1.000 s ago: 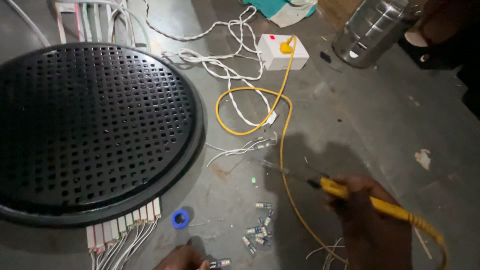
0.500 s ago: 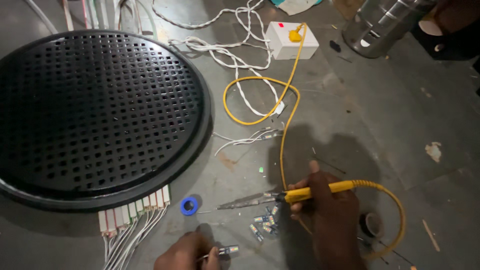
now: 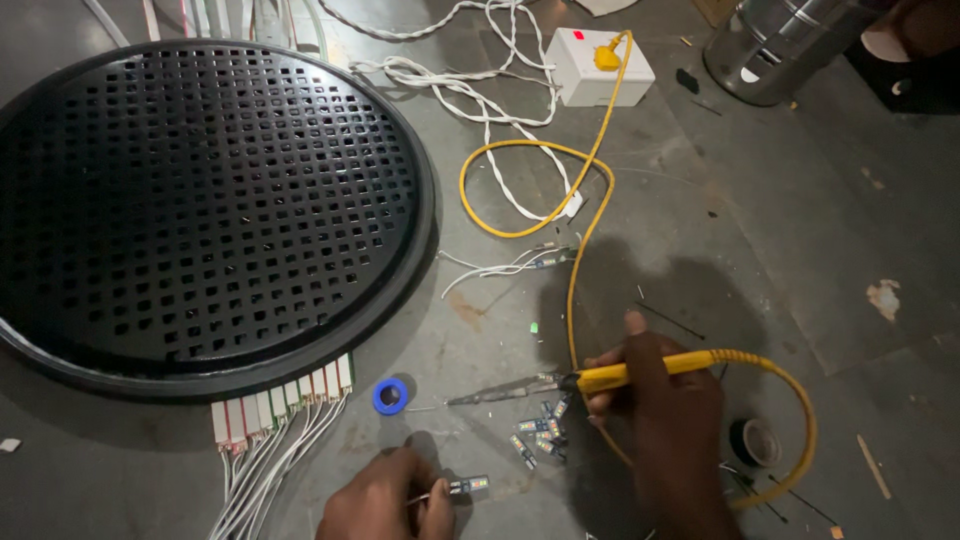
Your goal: The person uses a soldering iron to attach wires to small electronic modules on a workbench. The person repeatedly picks up modules, applies solder to the connection points, and places the finished units on the table.
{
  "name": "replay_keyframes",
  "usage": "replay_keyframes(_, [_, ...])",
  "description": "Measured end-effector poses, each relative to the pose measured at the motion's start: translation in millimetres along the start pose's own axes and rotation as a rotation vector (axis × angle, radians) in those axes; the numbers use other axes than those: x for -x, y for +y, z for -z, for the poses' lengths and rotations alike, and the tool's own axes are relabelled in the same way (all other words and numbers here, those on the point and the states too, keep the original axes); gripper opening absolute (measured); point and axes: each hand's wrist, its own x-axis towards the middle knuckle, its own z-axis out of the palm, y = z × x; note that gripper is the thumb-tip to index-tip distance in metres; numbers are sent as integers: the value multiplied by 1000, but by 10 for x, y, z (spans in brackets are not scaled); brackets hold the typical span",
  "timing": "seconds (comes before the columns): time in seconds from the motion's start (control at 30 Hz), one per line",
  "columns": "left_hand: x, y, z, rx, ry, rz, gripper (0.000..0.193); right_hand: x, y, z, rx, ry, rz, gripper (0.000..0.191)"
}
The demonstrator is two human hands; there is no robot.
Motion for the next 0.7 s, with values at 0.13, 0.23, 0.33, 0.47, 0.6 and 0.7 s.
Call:
replay_keyframes(0.13, [-8,62,47,-31,-23,27,21,13,9,-4,12,-7,11,43])
replay_keyframes(0.23, [-2,93,68,-35,-39,52,20,31,19,-18,-6,-31,28,43])
replay_keyframes(0.33, [7,124,96,-20,-64,85,20,33,31,-27,21,-37,33,44])
replay_keyframes(0.47, [9,149,113,-14,-59,93,20,11,22,-15,48,-31,57,44])
replay_keyframes(0.6, [20,145,108,-30,-59,76,20,22,-50,18,90,25,74,47])
replay_keyframes(0.7, [43,139,119,22,21,-31,21,87,-118,41,70,34,125,46])
